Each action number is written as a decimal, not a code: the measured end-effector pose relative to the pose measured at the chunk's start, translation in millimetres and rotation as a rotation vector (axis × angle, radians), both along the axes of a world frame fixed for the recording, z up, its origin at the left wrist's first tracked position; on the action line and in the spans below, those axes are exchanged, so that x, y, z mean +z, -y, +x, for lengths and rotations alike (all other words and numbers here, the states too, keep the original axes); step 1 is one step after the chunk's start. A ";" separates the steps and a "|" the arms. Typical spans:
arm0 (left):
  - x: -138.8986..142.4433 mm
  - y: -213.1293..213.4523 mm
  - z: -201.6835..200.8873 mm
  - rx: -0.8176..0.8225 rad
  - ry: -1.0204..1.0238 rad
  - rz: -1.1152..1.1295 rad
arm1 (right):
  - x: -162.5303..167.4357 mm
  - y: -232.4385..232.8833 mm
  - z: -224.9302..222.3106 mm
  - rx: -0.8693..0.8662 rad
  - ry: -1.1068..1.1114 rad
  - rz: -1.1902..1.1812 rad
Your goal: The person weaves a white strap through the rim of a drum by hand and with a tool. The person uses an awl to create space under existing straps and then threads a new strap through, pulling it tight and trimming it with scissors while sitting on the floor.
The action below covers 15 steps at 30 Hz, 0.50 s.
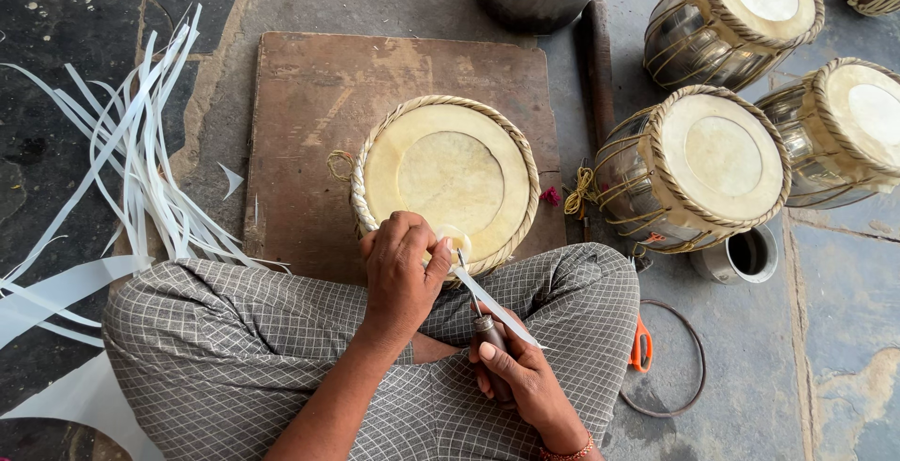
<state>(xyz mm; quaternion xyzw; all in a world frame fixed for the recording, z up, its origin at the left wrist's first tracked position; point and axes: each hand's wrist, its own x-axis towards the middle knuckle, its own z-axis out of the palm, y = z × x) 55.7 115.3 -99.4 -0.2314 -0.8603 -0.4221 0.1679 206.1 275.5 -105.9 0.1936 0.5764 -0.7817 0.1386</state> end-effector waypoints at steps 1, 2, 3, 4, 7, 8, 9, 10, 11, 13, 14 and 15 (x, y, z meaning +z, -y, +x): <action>-0.4 -0.6 0.5 0.008 -0.011 -0.012 | -0.6 0.3 -0.1 -0.001 0.003 0.001; -0.6 -0.7 0.6 0.008 -0.016 -0.013 | -1.0 1.1 -0.3 -0.002 0.006 0.003; -0.5 -1.3 1.3 0.005 -0.021 -0.016 | -0.8 1.0 -0.1 -0.006 0.009 0.003; -0.2 -2.0 1.8 0.003 -0.025 -0.018 | -0.5 1.0 0.2 -0.007 0.009 0.000; 1.3 -6.7 4.4 0.025 -0.041 -0.043 | 0.7 -1.8 1.0 -0.002 0.014 -0.031; 1.9 -8.8 6.4 0.015 -0.041 -0.048 | 0.6 -3.0 0.6 0.003 0.023 -0.053; 2.3 -11.1 8.3 0.005 -0.039 -0.052 | -0.5 -2.5 -0.8 0.007 0.034 -0.075; 2.5 -12.4 10.5 -0.007 -0.035 -0.057 | -1.5 -2.0 -2.7 -0.009 0.052 -0.174; 2.4 -13.7 11.8 -0.019 -0.042 -0.059 | -2.7 -0.1 -5.9 -0.027 0.068 -0.272; 1.9 -15.5 12.1 -0.049 -0.060 -0.061 | -2.4 5.5 -13.2 -0.052 0.051 -0.526; 1.6 -15.3 10.5 -0.059 -0.057 -0.069 | 0.4 8.6 -17.3 -0.058 0.016 -0.681; 1.5 -13.7 7.9 -0.069 -0.052 -0.077 | 6.3 10.0 -20.5 -0.065 -0.020 -0.835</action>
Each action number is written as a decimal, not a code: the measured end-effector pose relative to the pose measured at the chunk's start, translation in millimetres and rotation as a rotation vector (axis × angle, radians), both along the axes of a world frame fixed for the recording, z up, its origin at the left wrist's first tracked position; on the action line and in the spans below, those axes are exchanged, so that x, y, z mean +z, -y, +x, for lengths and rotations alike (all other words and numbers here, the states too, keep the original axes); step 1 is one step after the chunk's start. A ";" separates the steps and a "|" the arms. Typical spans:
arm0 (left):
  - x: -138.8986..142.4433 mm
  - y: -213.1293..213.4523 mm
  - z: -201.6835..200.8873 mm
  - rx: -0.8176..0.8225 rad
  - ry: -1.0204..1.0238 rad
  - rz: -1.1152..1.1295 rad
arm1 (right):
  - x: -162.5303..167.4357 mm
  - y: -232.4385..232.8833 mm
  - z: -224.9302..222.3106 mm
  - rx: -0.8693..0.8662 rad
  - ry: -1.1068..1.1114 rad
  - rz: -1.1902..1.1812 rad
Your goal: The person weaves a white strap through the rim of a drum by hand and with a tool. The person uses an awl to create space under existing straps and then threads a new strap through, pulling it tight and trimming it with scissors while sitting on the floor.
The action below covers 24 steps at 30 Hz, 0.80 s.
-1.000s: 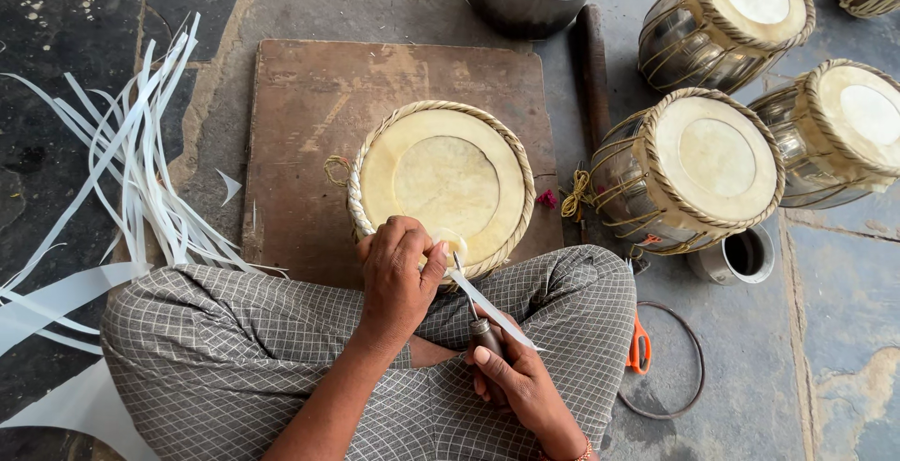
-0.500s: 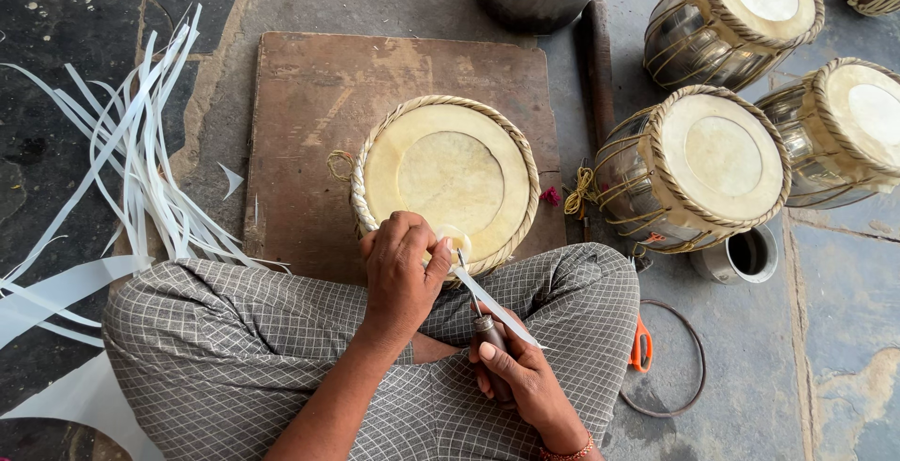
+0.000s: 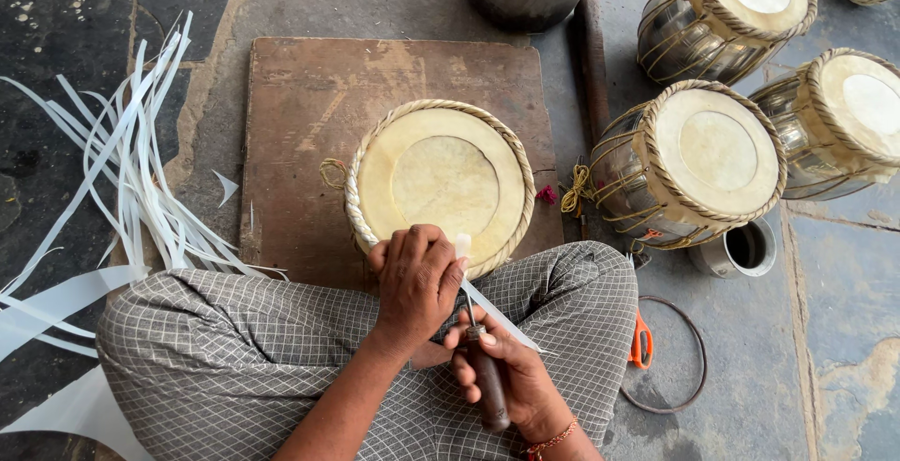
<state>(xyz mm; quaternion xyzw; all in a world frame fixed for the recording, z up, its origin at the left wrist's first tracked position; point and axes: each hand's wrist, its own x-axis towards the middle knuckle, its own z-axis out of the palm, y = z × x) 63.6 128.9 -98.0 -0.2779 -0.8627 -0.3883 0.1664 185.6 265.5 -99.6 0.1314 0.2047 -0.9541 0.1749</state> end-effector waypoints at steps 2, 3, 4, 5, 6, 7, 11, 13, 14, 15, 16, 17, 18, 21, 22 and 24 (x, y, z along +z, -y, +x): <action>0.6 3.7 -4.7 -0.038 0.015 -0.002 | 23.6 -8.9 2.7 0.333 0.164 0.802; 1.6 6.9 -9.3 -0.063 0.021 0.004 | 39.3 -17.3 6.1 0.502 0.242 1.205; 2.9 10.8 -12.8 -0.087 0.033 0.007 | 56.6 -29.9 12.4 0.576 0.072 1.574; 3.9 16.1 -18.1 -0.113 0.058 -0.004 | 73.6 -46.0 20.0 0.639 -0.119 1.933; 5.1 21.6 -25.0 -0.144 0.079 -0.016 | 91.2 -64.3 31.7 0.642 -0.183 1.867; 6.2 26.4 -32.5 -0.176 0.097 -0.023 | 102.5 -77.3 41.7 0.642 -0.246 1.806; 7.5 39.2 -44.1 -0.291 0.162 -0.007 | 81.3 -84.0 53.3 0.909 -0.231 1.653; 7.0 41.4 -46.9 -0.301 0.199 -0.025 | 51.4 -59.5 46.4 0.977 -0.469 1.641; 6.9 42.4 -48.2 -0.323 0.191 -0.012 | 43.7 -51.1 43.3 0.878 -0.543 1.656; 7.1 44.3 -49.0 -0.340 0.187 -0.002 | 38.3 -42.8 37.6 0.781 -0.618 1.660; 7.7 47.3 -48.6 -0.355 0.193 0.005 | 35.5 -33.9 30.3 0.688 -0.687 1.653; 8.5 50.3 -47.9 -0.362 0.218 -0.009 | 34.1 -26.0 19.2 0.576 -0.497 1.613; 9.3 52.4 -48.9 -0.373 0.235 -0.020 | 32.8 -19.9 3.4 0.461 -0.310 1.571; 10.9 54.7 -53.0 -0.386 0.238 -0.026 | 29.5 -5.9 -41.8 0.258 -0.040 1.231; 10.8 54.9 -54.4 -0.386 0.238 -0.023 | 25.6 -1.2 -52.4 0.217 0.003 1.083; 9.6 56.4 -57.7 -0.400 0.241 -0.031 | 12.0 8.9 -64.9 0.211 0.149 0.820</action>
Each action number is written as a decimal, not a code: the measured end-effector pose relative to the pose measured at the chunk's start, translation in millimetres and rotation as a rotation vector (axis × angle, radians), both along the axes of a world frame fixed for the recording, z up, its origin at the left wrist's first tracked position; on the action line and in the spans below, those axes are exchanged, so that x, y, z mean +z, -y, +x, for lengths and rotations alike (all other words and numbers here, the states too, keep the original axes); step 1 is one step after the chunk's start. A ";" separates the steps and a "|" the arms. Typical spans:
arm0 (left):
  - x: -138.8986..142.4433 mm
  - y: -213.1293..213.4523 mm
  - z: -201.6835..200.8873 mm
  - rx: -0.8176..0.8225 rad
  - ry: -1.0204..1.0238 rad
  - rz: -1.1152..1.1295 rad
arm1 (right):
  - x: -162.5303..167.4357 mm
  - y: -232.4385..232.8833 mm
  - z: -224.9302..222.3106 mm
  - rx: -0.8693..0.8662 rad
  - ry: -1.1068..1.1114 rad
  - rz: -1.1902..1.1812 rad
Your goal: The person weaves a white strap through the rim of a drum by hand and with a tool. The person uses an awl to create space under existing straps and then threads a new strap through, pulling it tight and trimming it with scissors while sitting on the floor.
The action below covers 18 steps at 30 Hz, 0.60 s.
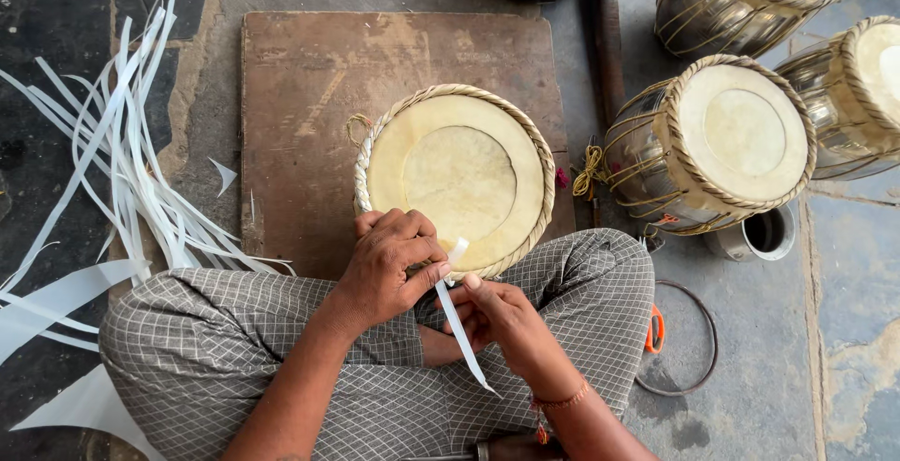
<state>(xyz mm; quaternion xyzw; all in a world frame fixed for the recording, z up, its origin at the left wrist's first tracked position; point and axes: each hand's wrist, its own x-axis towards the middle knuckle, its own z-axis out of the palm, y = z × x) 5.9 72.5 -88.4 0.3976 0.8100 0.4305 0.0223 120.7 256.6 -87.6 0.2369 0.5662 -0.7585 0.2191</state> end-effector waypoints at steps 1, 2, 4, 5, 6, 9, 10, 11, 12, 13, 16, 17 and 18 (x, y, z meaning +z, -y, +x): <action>-1.1 1.0 -1.3 -0.008 0.006 -0.004 | -8.3 4.6 -1.8 -0.045 0.076 -0.123; -2.3 2.5 -2.5 -0.015 0.007 0.001 | -16.7 9.7 -0.7 -0.114 0.102 -0.204; -4.6 6.0 -5.6 -0.036 0.009 0.008 | -31.3 20.0 1.7 -0.261 0.149 -0.367; -5.5 7.3 -6.3 -0.039 0.008 0.012 | -36.4 24.7 2.2 -0.308 0.181 -0.388; -5.9 8.6 -7.2 -0.042 0.004 0.018 | -38.7 28.9 2.2 -0.353 0.210 -0.407; -6.1 10.1 -9.4 -0.026 -0.005 0.024 | -33.5 37.7 -0.4 -0.392 0.149 -0.375; -6.1 10.4 -10.4 -0.015 -0.008 0.025 | -29.0 39.1 -0.3 -0.387 0.104 -0.348; -6.4 10.5 -11.7 -0.010 -0.014 0.033 | -22.8 37.8 3.1 -0.404 0.069 -0.403; -6.9 10.8 -12.5 0.000 -0.020 0.041 | -16.9 34.8 8.1 -0.417 0.034 -0.458; -7.6 12.2 -13.4 0.015 -0.025 0.047 | -12.0 31.4 14.0 -0.424 -0.001 -0.513; -10.6 16.3 -16.1 0.020 -0.032 0.051 | -3.8 13.9 34.1 -0.294 -0.338 -0.705; -11.0 19.0 -15.1 0.013 -0.010 0.040 | -3.4 8.6 37.1 -0.307 -0.387 -0.655; -11.0 21.5 -15.1 -0.006 0.003 0.028 | -5.1 6.2 36.1 -0.327 -0.449 -0.607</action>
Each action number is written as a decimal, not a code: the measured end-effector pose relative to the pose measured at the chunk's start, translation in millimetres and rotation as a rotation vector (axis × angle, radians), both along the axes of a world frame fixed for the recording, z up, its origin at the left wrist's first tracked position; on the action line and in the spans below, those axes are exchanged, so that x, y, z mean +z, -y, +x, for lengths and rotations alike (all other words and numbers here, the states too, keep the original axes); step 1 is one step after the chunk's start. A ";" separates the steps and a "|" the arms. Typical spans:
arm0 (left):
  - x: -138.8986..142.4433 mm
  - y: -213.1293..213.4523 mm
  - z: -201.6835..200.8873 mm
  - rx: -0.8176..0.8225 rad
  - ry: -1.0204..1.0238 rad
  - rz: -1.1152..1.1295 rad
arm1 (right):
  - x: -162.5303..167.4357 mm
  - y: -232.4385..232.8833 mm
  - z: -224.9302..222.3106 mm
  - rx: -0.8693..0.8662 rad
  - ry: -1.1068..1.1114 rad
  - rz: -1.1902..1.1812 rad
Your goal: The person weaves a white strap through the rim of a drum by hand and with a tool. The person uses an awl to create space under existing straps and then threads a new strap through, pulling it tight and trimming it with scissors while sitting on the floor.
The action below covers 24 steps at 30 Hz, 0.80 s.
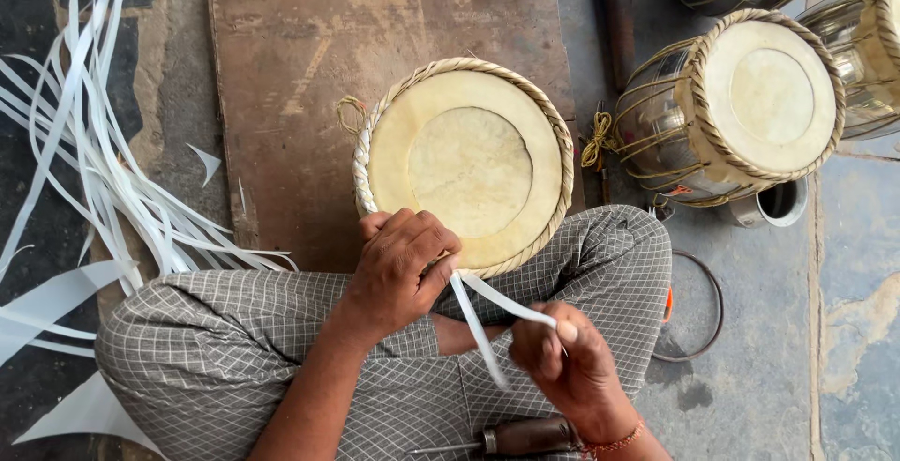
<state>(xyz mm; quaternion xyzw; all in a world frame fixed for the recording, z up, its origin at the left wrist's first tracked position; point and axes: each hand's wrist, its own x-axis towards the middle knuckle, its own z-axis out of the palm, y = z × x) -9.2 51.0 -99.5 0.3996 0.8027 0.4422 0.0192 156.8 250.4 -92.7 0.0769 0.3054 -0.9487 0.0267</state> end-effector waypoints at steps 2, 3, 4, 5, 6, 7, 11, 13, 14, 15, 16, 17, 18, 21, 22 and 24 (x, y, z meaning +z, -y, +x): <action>0.5 -0.7 -0.1 -0.030 -0.024 -0.019 | 3.8 -8.5 -3.7 -0.069 -0.045 0.448; 1.6 -0.6 1.1 -0.055 -0.051 -0.037 | 6.4 -10.0 -8.0 -0.110 -0.062 0.665; 2.7 -1.6 2.0 -0.080 -0.083 -0.057 | 9.5 -11.3 -14.0 -0.060 -0.109 0.624; 3.4 -4.0 2.8 -0.072 -0.102 -0.053 | 11.4 -10.9 -22.0 -0.010 -0.160 0.582; 3.8 -7.0 4.0 -0.069 -0.120 -0.050 | 14.0 -10.8 -28.6 0.035 -0.210 0.538; 3.6 -9.6 5.3 -0.068 -0.136 -0.047 | 14.0 -8.1 -35.3 0.049 -0.190 0.457; -4.4 -17.3 7.7 0.009 -0.213 -0.127 | 3.0 -7.4 -48.6 0.076 -0.086 0.369; -9.1 -19.4 7.5 0.024 -0.225 -0.145 | -3.7 -13.3 -43.1 0.054 0.012 0.429; -10.5 -20.5 6.9 0.022 -0.213 -0.137 | -6.0 -16.7 -38.8 0.032 0.078 0.454; -11.0 -21.6 6.3 0.016 -0.203 -0.130 | -6.2 -20.1 -32.7 0.006 0.145 0.477; -10.3 -22.4 6.2 0.007 -0.191 -0.124 | -5.4 -22.0 -26.8 -0.010 0.185 0.463; -8.6 -23.9 7.9 -0.005 -0.176 -0.109 | -3.7 -22.7 -21.8 -0.025 0.225 0.449; -6.8 -25.4 8.8 -0.012 -0.170 -0.093 | -0.2 -23.0 -16.6 -0.038 0.253 0.436; -1.4 -23.9 11.3 -0.016 -0.184 -0.095 | 8.1 -18.4 -9.6 -0.055 0.205 0.303; -1.0 -22.7 11.1 -0.013 -0.195 -0.103 | 10.5 -19.7 -7.1 -0.092 0.234 0.380; -3.8 -21.9 17.6 0.014 -0.254 -0.009 | 14.7 -28.9 9.2 -0.127 0.312 0.537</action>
